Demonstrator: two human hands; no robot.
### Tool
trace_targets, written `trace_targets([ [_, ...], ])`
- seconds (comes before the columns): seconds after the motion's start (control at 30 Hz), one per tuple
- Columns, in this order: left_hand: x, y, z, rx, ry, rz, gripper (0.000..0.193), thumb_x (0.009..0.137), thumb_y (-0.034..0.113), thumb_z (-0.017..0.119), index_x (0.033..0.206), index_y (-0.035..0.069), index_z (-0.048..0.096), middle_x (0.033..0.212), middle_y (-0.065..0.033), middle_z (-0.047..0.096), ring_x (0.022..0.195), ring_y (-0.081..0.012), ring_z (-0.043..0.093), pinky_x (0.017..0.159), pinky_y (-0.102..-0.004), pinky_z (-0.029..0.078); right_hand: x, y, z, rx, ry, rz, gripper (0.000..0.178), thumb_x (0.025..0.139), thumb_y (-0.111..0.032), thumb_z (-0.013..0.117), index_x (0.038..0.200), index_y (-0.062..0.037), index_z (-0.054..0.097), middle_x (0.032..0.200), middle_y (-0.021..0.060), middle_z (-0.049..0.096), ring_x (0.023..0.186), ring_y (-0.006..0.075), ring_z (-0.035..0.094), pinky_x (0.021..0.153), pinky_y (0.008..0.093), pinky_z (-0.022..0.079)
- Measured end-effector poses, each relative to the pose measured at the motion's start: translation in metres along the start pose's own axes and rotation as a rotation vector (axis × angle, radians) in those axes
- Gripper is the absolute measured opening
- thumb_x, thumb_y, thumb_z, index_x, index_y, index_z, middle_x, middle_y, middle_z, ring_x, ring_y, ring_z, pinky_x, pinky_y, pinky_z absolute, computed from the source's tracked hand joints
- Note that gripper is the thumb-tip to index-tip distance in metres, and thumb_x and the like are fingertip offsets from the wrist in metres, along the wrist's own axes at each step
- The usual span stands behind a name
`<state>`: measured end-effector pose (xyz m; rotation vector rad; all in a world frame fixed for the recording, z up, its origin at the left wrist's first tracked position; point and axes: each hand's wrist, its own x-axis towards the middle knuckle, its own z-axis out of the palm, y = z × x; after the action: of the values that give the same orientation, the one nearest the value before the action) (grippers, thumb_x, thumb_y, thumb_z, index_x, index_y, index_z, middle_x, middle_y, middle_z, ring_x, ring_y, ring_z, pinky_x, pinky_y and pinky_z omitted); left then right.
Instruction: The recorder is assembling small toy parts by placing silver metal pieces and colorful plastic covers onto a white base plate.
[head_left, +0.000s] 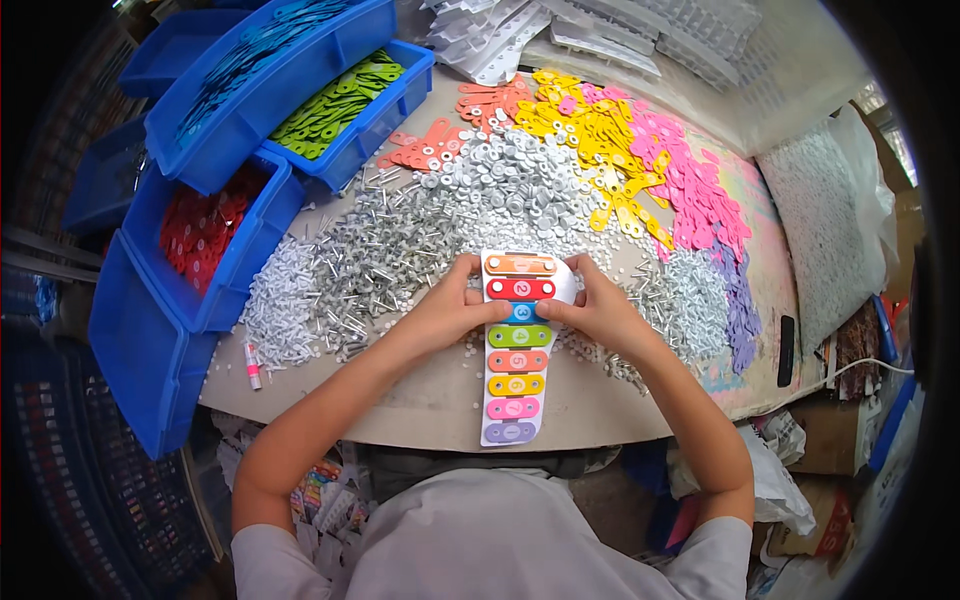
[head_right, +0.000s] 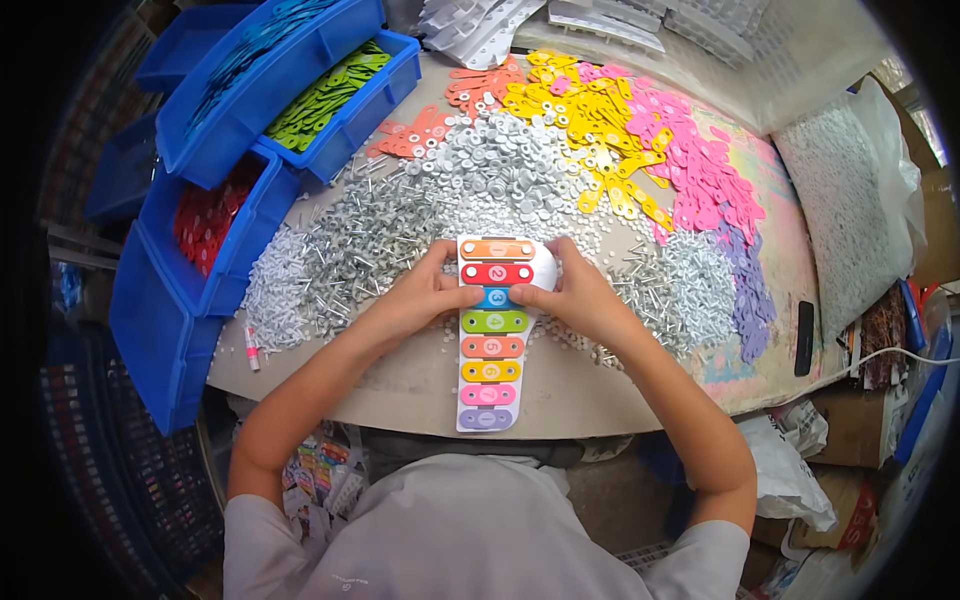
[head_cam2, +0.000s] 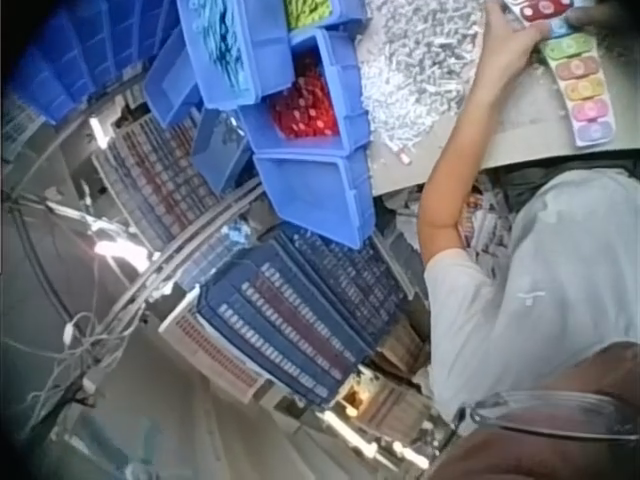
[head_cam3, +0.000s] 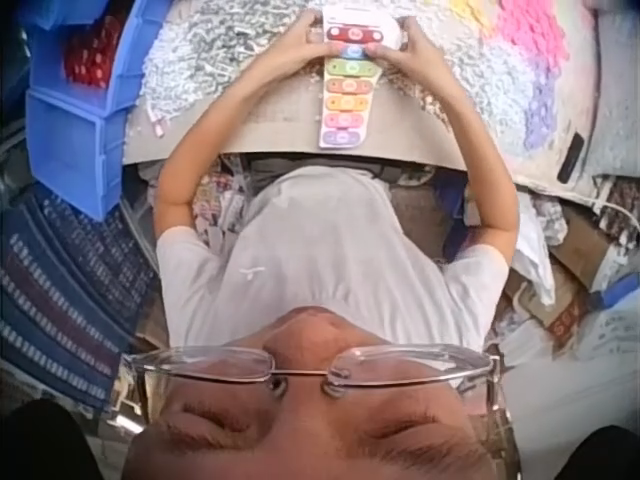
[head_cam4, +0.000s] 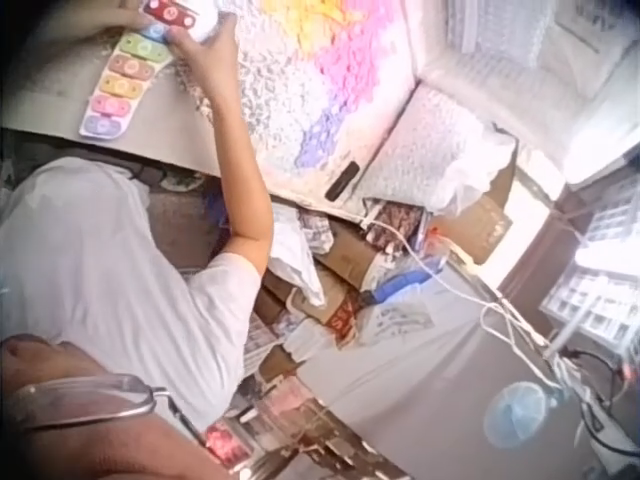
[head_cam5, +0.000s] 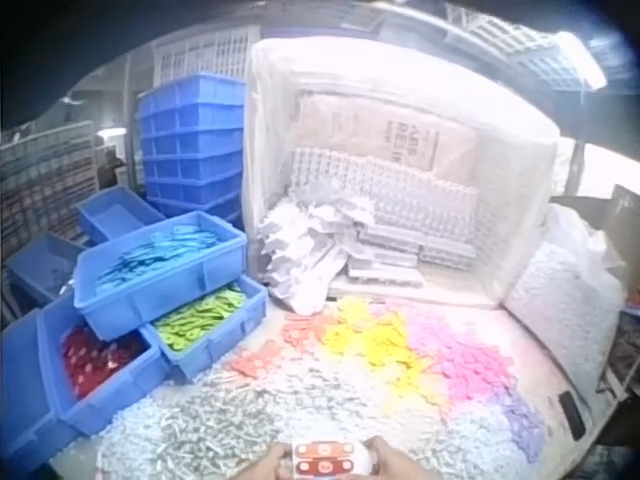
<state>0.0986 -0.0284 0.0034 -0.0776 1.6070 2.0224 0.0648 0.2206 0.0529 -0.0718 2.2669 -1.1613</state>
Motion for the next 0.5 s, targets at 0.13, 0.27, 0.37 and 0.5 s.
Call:
trace_targets([
  [0.13,0.009,-0.017,-0.001,0.008,-0.023,0.086,0.059,0.095,0.012,0.074,0.139,0.0,0.036,0.095,-0.0142,0.075,0.083,-0.0139,0.074,0.067,-0.0268,0.055,0.006,0.011,0.003,-0.021,0.0,-0.029,0.072,0.089,-0.034,0.086,0.138,0.0011,0.046,0.099,0.0105,0.068,0.082,0.0127,0.064,0.061,0.0288,0.05],
  [0.27,0.014,-0.026,0.003,0.038,0.005,0.149,0.055,0.095,0.009,0.072,0.135,0.0,0.035,0.086,-0.0089,0.071,0.071,-0.0089,0.068,0.056,-0.0248,0.049,0.005,0.012,0.003,-0.039,0.004,-0.06,0.067,0.091,-0.03,0.084,0.136,0.0013,0.047,0.103,0.0113,0.07,0.085,0.0138,0.066,0.068,0.0293,0.054],
  [0.37,0.011,-0.021,0.005,0.078,0.012,0.135,0.053,0.094,0.01,0.072,0.133,0.001,0.036,0.083,-0.0068,0.069,0.068,-0.0073,0.065,0.054,-0.0244,0.047,0.003,0.019,0.005,-0.008,0.022,-0.089,0.064,0.093,-0.029,0.083,0.136,0.0011,0.047,0.104,0.0114,0.07,0.088,0.014,0.068,0.07,0.0299,0.056],
  [0.5,-0.001,-0.018,0.007,0.173,0.065,0.155,0.06,0.096,0.011,0.071,0.141,-0.002,0.032,0.078,-0.0055,0.067,0.065,-0.0081,0.062,0.054,-0.0271,0.046,0.0,0.02,0.012,-0.038,0.059,-0.097,0.063,0.094,-0.027,0.081,0.137,0.0024,0.047,0.101,0.0093,0.07,0.077,0.0113,0.065,0.065,0.0281,0.054],
])
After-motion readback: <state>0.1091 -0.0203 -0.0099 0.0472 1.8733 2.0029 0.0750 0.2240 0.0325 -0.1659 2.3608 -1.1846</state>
